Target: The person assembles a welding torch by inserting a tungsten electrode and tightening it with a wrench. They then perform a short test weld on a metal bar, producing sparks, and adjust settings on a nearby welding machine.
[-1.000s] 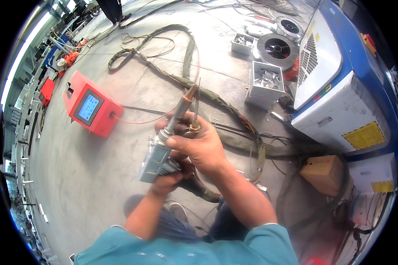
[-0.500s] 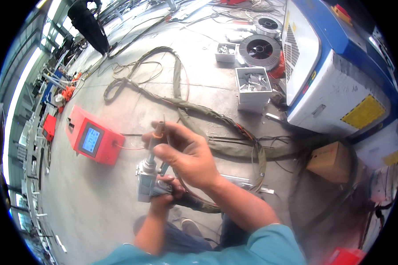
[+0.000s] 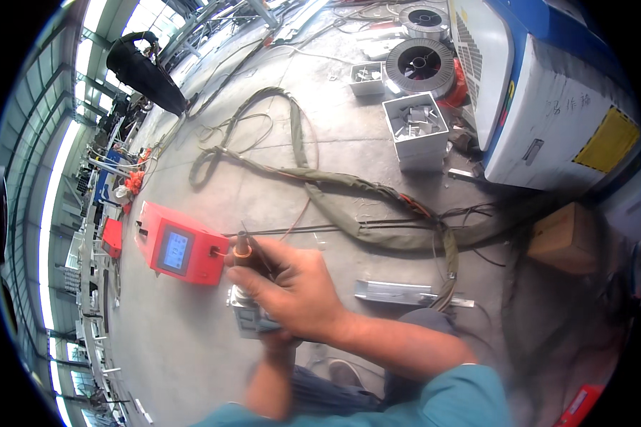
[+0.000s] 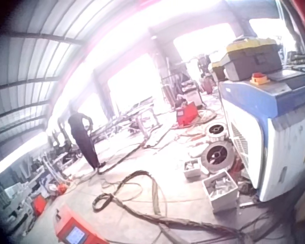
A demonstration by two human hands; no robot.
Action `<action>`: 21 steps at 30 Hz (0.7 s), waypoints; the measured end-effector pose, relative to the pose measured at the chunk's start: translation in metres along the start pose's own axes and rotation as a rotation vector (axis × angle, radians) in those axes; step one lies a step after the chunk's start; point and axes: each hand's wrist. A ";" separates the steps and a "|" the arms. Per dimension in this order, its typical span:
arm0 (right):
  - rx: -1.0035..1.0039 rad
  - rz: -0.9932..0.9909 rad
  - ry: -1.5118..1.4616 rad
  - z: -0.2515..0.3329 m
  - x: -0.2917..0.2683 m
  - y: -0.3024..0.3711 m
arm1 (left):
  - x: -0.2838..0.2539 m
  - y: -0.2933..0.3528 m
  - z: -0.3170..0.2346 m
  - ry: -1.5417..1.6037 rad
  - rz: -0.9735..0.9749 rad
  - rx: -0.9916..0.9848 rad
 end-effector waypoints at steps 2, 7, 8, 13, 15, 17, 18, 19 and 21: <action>-0.059 -0.044 -0.021 -0.004 0.003 0.000 | 0.016 -0.014 -0.007 -0.008 -0.072 0.038; -0.098 -0.076 0.060 -0.007 0.002 0.002 | 0.058 -0.054 -0.030 -0.009 -0.232 0.160; -0.112 -0.075 0.072 -0.008 0.002 0.002 | 0.062 -0.058 -0.032 -0.010 -0.249 0.176; 0.062 0.021 0.163 -0.014 -0.001 0.001 | 0.069 -0.066 -0.037 -0.027 -0.321 0.215; 0.164 0.085 0.047 -0.027 -0.003 0.000 | 0.070 -0.065 -0.041 -0.025 -0.352 0.213; 0.220 0.178 -0.176 -0.046 -0.012 0.001 | 0.070 -0.066 -0.042 -0.026 -0.374 0.192; 0.235 0.179 -0.155 -0.046 -0.013 0.000 | 0.066 -0.061 -0.042 -0.015 -0.395 0.160; 0.248 0.180 -0.135 -0.047 -0.012 0.000 | 0.061 -0.052 -0.040 0.006 -0.407 0.109; 0.231 0.150 -0.130 -0.043 -0.008 -0.004 | 0.033 -0.018 -0.034 0.056 -0.469 -0.134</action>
Point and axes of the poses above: each hand's wrist, its own y-axis away from the middle knuckle, its own x-axis out of the palm, z = x × y, and after that the axes turned 6 degrees about z, right-handed
